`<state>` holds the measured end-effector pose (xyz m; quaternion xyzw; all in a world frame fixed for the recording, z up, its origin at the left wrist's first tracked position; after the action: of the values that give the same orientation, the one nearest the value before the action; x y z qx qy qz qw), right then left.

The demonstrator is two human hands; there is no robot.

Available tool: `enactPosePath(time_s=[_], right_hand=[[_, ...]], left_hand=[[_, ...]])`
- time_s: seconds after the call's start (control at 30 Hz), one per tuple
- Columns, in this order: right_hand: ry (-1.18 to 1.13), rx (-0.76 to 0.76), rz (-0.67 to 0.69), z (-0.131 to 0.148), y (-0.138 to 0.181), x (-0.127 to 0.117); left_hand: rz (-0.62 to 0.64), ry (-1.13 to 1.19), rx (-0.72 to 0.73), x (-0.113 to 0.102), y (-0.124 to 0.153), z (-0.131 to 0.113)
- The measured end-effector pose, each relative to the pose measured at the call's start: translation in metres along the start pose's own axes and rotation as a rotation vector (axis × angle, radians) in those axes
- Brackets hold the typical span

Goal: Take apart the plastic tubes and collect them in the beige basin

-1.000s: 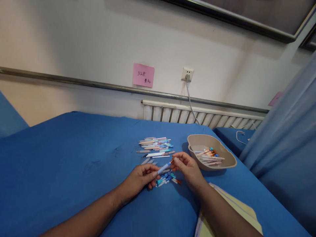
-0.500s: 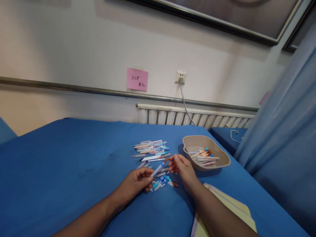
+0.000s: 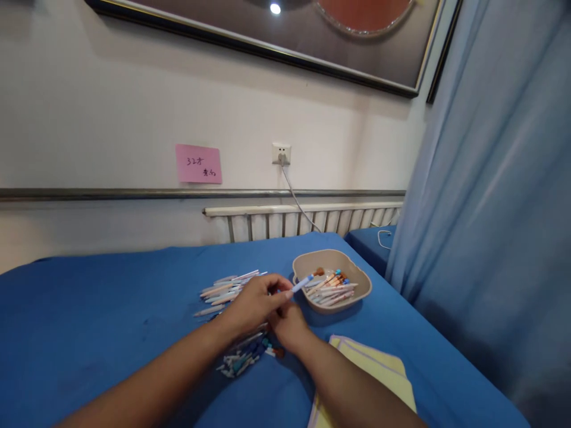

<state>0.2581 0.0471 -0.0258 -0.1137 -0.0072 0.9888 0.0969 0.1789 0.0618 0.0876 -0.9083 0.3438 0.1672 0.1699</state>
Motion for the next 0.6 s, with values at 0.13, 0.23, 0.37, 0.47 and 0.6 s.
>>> enactPosePath(time_s=[0.13,0.23,0.37,0.47,0.6], right_hand=[[0.146,-0.035,0.001,0.005,0.001,0.0],[0.248,-0.073,0.002,0.011,0.003,-0.001],[0.442,-0.12,0.071,0.016,0.006,-0.003],[0.511,-0.117,0.095,0.02,0.006,-0.007],[0.499,-0.113,0.088,0.031,0.013,-0.01]], left_hand=[[0.039,-0.228,0.129,0.033,-0.051,-0.006],[0.074,-0.24,0.139,0.055,-0.084,0.002],[0.089,-0.237,0.123,0.073,-0.112,0.007],[0.088,-0.178,0.124,0.075,-0.112,-0.004],[0.028,0.019,0.14,0.055,-0.078,-0.03]])
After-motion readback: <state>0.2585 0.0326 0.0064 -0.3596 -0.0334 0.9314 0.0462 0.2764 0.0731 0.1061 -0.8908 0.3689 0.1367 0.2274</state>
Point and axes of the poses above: each hand's wrist, its own y-axis away from the middle knuckle, its own x-axis out of the palm, z = x × y, the point moved 2 cm from there along -y, towards the middle knuckle, and after that the axes turned 8 degrees about x, right-handed, at the moved point
